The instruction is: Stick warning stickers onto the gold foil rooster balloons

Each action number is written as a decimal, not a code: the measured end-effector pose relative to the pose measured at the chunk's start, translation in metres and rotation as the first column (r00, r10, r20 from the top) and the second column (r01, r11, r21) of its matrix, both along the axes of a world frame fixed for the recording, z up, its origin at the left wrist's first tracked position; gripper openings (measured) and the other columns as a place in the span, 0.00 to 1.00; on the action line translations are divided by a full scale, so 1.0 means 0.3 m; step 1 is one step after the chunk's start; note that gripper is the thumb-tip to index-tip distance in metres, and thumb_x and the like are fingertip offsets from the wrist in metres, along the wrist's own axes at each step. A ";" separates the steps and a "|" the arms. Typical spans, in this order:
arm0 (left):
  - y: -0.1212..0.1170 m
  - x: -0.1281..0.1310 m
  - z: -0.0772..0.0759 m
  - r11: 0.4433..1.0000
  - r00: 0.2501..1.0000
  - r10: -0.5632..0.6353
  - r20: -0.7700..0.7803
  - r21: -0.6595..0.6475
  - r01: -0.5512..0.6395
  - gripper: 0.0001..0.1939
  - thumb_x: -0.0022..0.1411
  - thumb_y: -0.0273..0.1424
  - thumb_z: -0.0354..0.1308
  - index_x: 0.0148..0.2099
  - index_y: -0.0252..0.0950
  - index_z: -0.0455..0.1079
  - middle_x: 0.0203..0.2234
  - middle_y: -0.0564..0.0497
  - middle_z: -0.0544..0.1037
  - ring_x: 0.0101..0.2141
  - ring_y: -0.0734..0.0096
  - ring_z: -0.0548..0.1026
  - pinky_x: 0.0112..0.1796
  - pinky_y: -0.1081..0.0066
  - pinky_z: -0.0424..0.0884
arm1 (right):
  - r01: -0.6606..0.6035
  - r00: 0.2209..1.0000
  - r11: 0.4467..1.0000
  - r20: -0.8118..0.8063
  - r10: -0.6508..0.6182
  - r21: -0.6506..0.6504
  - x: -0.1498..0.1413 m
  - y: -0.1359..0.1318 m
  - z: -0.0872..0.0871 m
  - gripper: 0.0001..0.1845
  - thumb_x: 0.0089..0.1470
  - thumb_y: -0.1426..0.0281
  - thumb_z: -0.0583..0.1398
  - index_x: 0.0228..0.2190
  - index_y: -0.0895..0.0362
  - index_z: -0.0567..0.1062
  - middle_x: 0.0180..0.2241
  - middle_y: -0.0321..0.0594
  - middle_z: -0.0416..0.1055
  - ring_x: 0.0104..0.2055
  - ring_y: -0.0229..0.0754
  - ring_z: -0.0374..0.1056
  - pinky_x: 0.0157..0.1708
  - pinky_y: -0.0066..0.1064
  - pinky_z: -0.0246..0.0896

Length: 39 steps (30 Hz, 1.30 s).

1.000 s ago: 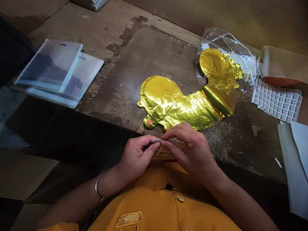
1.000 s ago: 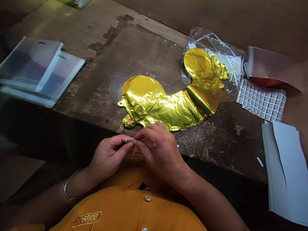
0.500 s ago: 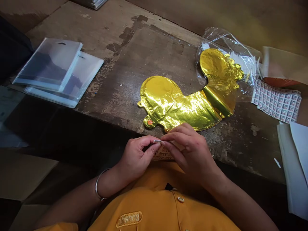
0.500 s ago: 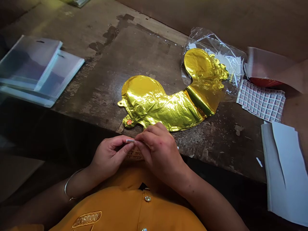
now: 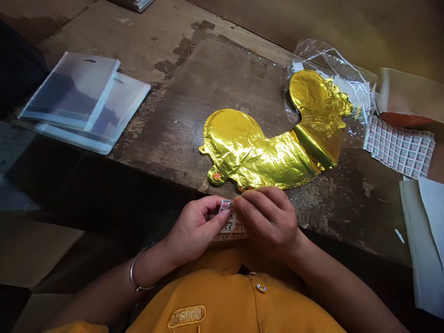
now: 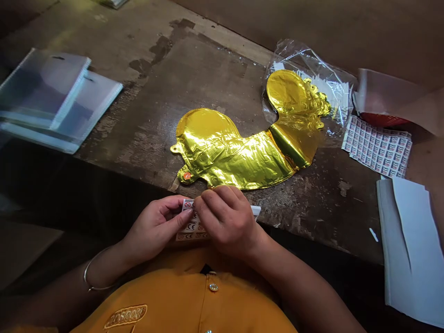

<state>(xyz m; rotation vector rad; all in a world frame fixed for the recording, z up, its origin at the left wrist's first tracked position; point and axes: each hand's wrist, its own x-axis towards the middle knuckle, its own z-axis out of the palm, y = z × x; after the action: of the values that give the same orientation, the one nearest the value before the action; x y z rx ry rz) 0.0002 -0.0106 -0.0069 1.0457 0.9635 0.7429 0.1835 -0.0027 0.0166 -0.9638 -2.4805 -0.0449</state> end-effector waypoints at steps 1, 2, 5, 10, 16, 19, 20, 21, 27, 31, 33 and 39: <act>0.001 0.000 0.001 1.000 1.000 -0.001 0.013 -0.030 0.001 0.09 0.63 0.33 0.56 0.35 0.32 0.72 0.28 0.51 0.76 0.29 0.74 0.70 0.31 0.76 0.68 | -0.005 1.000 0.999 -0.004 0.005 -0.040 -0.003 0.001 0.003 0.08 0.55 0.74 0.59 0.39 0.57 0.73 0.32 0.40 0.74 0.35 0.43 0.66 0.36 0.37 0.62; 0.002 0.001 0.002 0.998 1.000 -0.001 0.020 -0.056 0.002 0.09 0.62 0.33 0.57 0.35 0.32 0.72 0.27 0.51 0.75 0.28 0.74 0.70 0.30 0.76 0.67 | -0.004 1.000 0.996 -0.030 0.002 -0.090 -0.007 0.002 0.009 0.07 0.55 0.74 0.59 0.38 0.56 0.73 0.32 0.40 0.73 0.35 0.42 0.66 0.36 0.36 0.62; 0.003 0.002 0.001 0.995 0.999 0.008 0.035 -0.096 -0.005 0.10 0.62 0.34 0.57 0.34 0.32 0.71 0.27 0.51 0.75 0.28 0.74 0.70 0.30 0.75 0.67 | 0.103 0.978 0.973 -0.156 -0.137 -0.207 -0.017 0.010 0.034 0.05 0.55 0.74 0.59 0.36 0.56 0.73 0.33 0.40 0.73 0.35 0.41 0.65 0.38 0.36 0.64; 0.000 0.007 -0.004 0.998 0.999 0.030 0.035 -0.063 -0.027 0.08 0.61 0.33 0.57 0.35 0.32 0.72 0.27 0.50 0.76 0.29 0.73 0.71 0.31 0.74 0.68 | 0.199 0.952 0.907 -0.145 -0.268 -0.370 -0.025 0.020 0.058 0.06 0.55 0.71 0.61 0.37 0.55 0.76 0.33 0.41 0.74 0.37 0.43 0.66 0.38 0.36 0.65; 0.002 0.014 0.000 1.000 0.999 0.025 0.030 -0.014 -0.025 0.08 0.62 0.31 0.56 0.35 0.32 0.73 0.28 0.50 0.75 0.29 0.74 0.70 0.32 0.75 0.68 | 0.176 0.946 0.933 -0.208 -0.249 -0.315 -0.037 0.002 0.046 0.04 0.53 0.74 0.63 0.33 0.55 0.77 0.29 0.39 0.75 0.33 0.40 0.64 0.35 0.34 0.64; 0.002 0.016 0.003 0.999 0.999 0.033 0.035 -0.024 -0.032 0.07 0.62 0.30 0.56 0.35 0.32 0.73 0.28 0.51 0.75 0.29 0.75 0.69 0.32 0.76 0.67 | 0.175 0.956 0.964 -0.199 -0.215 -0.200 -0.032 -0.010 0.030 0.08 0.51 0.76 0.64 0.35 0.54 0.76 0.31 0.37 0.76 0.33 0.41 0.64 0.36 0.36 0.63; 0.001 0.016 0.003 0.999 0.999 0.035 0.037 -0.029 -0.034 0.07 0.62 0.30 0.56 0.35 0.32 0.73 0.28 0.51 0.75 0.29 0.76 0.69 0.31 0.76 0.67 | 0.165 0.963 0.974 -0.189 -0.194 -0.159 -0.028 -0.014 0.024 0.09 0.50 0.76 0.64 0.36 0.54 0.76 0.31 0.37 0.77 0.34 0.41 0.65 0.36 0.36 0.62; 0.000 0.016 0.002 0.999 0.999 0.036 0.039 -0.035 -0.035 0.07 0.62 0.30 0.57 0.35 0.32 0.73 0.28 0.52 0.75 0.28 0.76 0.69 0.31 0.77 0.67 | 0.152 0.970 0.982 -0.173 -0.170 -0.114 -0.024 -0.017 0.017 0.11 0.50 0.77 0.64 0.37 0.54 0.76 0.32 0.37 0.77 0.35 0.42 0.65 0.36 0.37 0.61; 0.001 0.017 0.000 0.993 0.995 0.058 0.085 -0.109 -0.049 0.07 0.60 0.31 0.58 0.36 0.31 0.74 0.28 0.51 0.78 0.30 0.75 0.72 0.32 0.77 0.69 | 0.061 0.995 0.993 -0.086 -0.052 0.101 -0.008 -0.029 -0.014 0.10 0.53 0.76 0.62 0.39 0.57 0.75 0.32 0.40 0.76 0.36 0.43 0.66 0.36 0.36 0.59; 0.010 0.013 -0.001 0.983 0.987 0.070 0.143 -0.177 -0.044 0.08 0.59 0.29 0.59 0.40 0.32 0.74 0.34 0.49 0.81 0.34 0.74 0.76 0.37 0.77 0.71 | 0.038 0.994 0.997 -0.108 -0.031 0.066 -0.017 -0.033 0.000 0.08 0.52 0.77 0.62 0.37 0.60 0.75 0.32 0.42 0.76 0.35 0.42 0.65 0.35 0.36 0.59; 0.015 0.005 0.001 0.989 0.991 0.041 0.124 -0.147 -0.023 0.08 0.60 0.29 0.59 0.40 0.32 0.74 0.34 0.50 0.81 0.35 0.73 0.76 0.38 0.77 0.72 | 0.087 0.983 0.995 -0.159 -0.095 -0.057 -0.027 -0.027 0.019 0.07 0.51 0.78 0.62 0.35 0.58 0.74 0.31 0.41 0.75 0.33 0.41 0.64 0.35 0.35 0.60; 0.029 -0.041 0.023 0.932 0.978 0.083 -0.193 0.362 -0.008 0.06 0.62 0.25 0.56 0.39 0.35 0.75 0.32 0.54 0.81 0.33 0.77 0.77 0.36 0.79 0.71 | 0.079 0.953 0.964 -0.266 -0.148 -0.254 -0.068 -0.013 0.075 0.05 0.52 0.78 0.61 0.31 0.57 0.71 0.28 0.39 0.72 0.31 0.38 0.63 0.34 0.33 0.61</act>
<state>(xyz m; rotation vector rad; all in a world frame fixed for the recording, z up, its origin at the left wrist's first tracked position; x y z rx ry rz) -0.0121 -0.0019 -0.0001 1.4470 1.0542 0.8840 0.1632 -0.0067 0.0390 -1.1263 -2.1974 0.3416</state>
